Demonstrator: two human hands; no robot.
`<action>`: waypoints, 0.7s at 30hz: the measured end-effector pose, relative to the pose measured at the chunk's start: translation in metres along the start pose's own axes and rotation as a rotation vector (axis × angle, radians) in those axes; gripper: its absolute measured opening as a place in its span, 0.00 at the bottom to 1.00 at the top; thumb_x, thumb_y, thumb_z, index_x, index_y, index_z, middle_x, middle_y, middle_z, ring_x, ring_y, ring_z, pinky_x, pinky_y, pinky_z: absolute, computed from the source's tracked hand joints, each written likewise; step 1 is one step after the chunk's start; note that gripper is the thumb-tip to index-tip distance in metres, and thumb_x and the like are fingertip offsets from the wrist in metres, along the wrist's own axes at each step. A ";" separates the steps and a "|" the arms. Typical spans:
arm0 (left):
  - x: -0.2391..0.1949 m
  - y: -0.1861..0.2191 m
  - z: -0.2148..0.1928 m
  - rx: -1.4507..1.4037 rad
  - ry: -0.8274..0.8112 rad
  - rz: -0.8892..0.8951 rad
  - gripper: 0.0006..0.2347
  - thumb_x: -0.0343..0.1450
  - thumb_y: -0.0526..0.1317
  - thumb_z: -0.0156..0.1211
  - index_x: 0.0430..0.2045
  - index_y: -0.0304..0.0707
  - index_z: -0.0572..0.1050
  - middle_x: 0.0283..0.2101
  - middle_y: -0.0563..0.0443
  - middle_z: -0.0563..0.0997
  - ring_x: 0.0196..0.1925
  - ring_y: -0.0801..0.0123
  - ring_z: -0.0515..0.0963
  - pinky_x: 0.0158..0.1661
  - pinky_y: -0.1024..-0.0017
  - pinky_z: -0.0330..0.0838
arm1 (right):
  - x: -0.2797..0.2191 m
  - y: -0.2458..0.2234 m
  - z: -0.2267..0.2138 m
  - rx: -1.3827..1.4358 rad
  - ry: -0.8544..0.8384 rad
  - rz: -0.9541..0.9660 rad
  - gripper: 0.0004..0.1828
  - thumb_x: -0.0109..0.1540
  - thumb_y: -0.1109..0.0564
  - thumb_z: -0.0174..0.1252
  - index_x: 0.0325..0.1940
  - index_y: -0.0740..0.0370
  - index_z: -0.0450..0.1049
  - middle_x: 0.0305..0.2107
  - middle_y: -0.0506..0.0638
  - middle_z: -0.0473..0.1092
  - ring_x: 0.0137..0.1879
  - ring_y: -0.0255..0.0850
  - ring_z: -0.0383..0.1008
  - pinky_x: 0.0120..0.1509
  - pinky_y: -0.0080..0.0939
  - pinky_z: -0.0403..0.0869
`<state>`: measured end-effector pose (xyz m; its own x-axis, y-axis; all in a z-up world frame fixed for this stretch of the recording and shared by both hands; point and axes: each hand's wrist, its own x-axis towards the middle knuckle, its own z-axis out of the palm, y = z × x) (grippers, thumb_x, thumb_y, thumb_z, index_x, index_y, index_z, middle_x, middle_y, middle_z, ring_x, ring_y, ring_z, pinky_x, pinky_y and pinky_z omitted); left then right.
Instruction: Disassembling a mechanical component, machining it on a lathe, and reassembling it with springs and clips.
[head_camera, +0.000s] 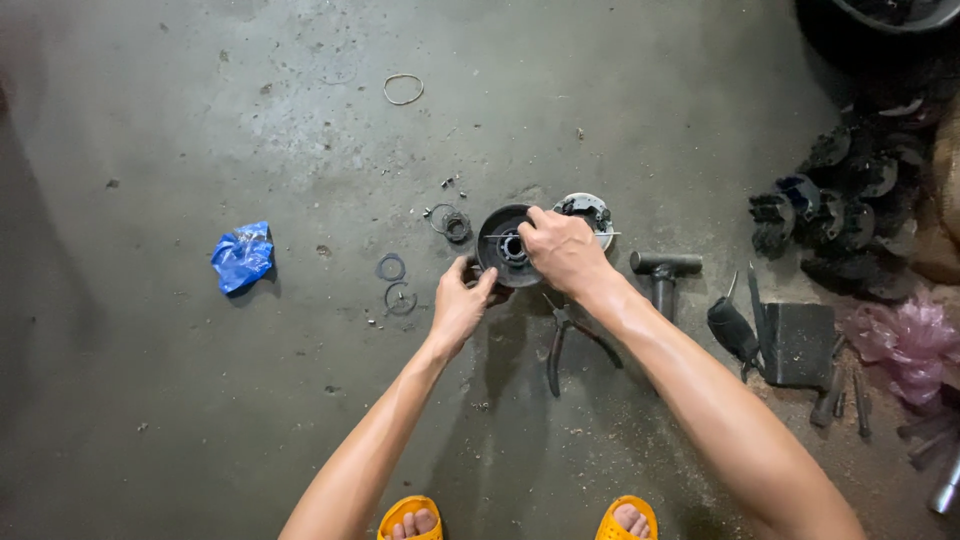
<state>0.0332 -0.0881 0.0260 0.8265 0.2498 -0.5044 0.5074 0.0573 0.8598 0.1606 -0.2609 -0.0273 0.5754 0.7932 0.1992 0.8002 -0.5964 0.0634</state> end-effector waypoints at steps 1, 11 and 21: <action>0.004 -0.007 0.001 0.001 0.000 -0.001 0.15 0.71 0.41 0.64 0.49 0.31 0.76 0.43 0.27 0.82 0.48 0.43 0.83 0.42 0.51 0.82 | 0.001 -0.002 -0.006 0.001 0.000 0.000 0.06 0.63 0.53 0.54 0.31 0.52 0.70 0.29 0.44 0.65 0.33 0.44 0.77 0.31 0.41 0.75; 0.010 -0.023 0.000 -0.237 -0.020 -0.076 0.15 0.71 0.39 0.66 0.48 0.27 0.74 0.42 0.28 0.80 0.44 0.52 0.83 0.40 0.59 0.84 | -0.002 -0.002 -0.028 0.225 0.002 0.244 0.05 0.64 0.51 0.58 0.37 0.52 0.74 0.30 0.48 0.66 0.34 0.52 0.77 0.35 0.50 0.76; 0.007 -0.037 -0.016 0.131 -0.050 0.041 0.17 0.67 0.49 0.70 0.38 0.32 0.77 0.40 0.35 0.84 0.46 0.46 0.85 0.42 0.54 0.79 | 0.009 -0.002 -0.039 0.273 -0.103 0.245 0.07 0.61 0.52 0.62 0.40 0.55 0.76 0.32 0.52 0.69 0.40 0.57 0.78 0.40 0.56 0.77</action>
<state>0.0158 -0.0731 -0.0083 0.8565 0.2009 -0.4754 0.4979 -0.0795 0.8636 0.1577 -0.2571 0.0129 0.7582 0.6476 0.0757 0.6443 -0.7264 -0.2392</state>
